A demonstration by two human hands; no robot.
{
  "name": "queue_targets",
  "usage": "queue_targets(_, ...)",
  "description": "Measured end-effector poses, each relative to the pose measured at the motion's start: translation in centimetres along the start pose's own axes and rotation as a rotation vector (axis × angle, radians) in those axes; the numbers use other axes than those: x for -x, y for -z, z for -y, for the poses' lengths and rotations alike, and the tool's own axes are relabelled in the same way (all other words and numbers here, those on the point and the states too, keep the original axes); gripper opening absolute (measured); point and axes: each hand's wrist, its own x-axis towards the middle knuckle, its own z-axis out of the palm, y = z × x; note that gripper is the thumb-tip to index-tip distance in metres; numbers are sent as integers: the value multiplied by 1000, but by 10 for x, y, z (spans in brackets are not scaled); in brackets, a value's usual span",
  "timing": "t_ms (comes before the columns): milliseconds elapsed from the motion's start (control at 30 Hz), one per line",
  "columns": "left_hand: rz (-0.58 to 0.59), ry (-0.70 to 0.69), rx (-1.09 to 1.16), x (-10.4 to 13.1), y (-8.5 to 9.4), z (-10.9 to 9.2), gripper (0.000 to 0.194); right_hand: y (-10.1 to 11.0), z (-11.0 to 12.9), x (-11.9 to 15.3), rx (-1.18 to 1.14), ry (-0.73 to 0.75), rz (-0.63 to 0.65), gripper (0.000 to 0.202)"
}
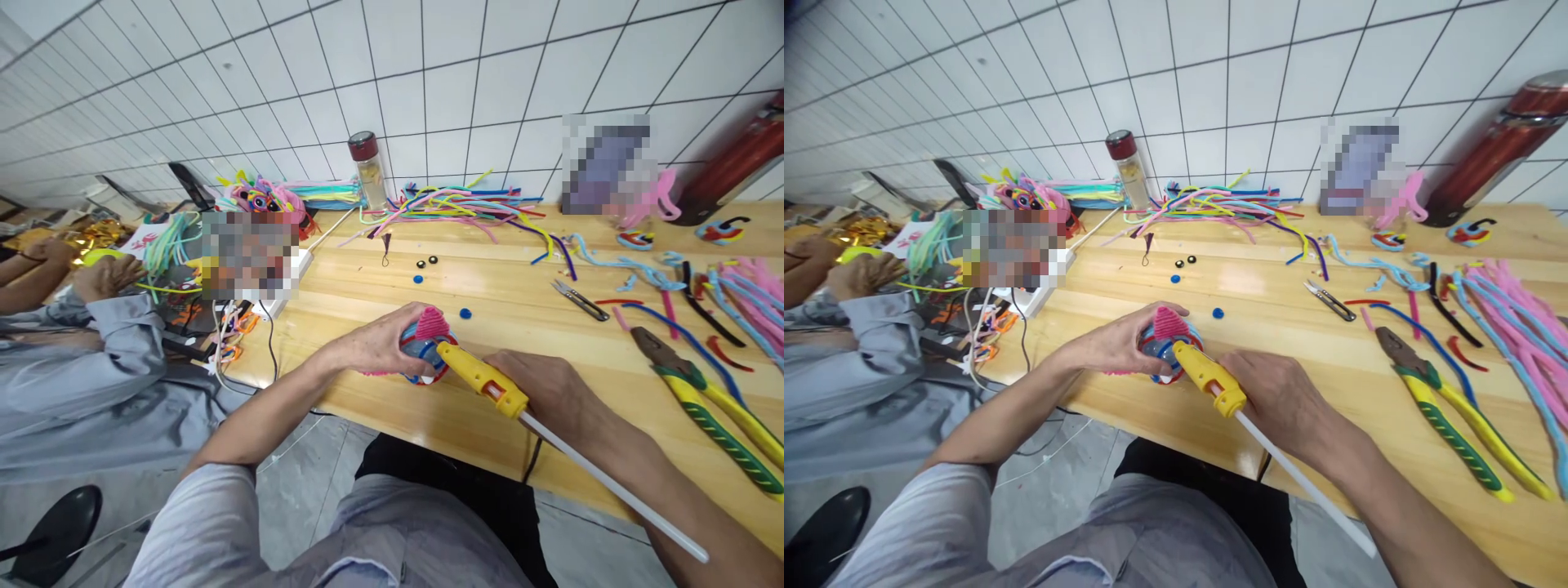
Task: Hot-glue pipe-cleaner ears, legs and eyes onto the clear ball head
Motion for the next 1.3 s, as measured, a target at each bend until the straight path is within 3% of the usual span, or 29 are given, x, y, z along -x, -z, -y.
queue_targets(367,-3,16,24,-2,-1,-2,62,18,10,-9,-25,40,-28,20)
queue_targets(600,-127,96,-21,3,-1,0,61,9,-1,-1,-108,20,-82,19)
queue_targets(833,-319,208,-174,-4,-15,-12,65,24,11,-12,-76,-90,-76,9)
queue_targets(933,-276,148,-126,0,-14,-8,66,28,20,-14,-121,-162,-70,12)
queue_targets(1067,-188,-41,-56,13,-10,7,59,34,30,-14,-164,-279,-65,17)
queue_targets(1300,-34,-206,122,23,-16,36,67,36,50,2,-260,-479,-44,25)
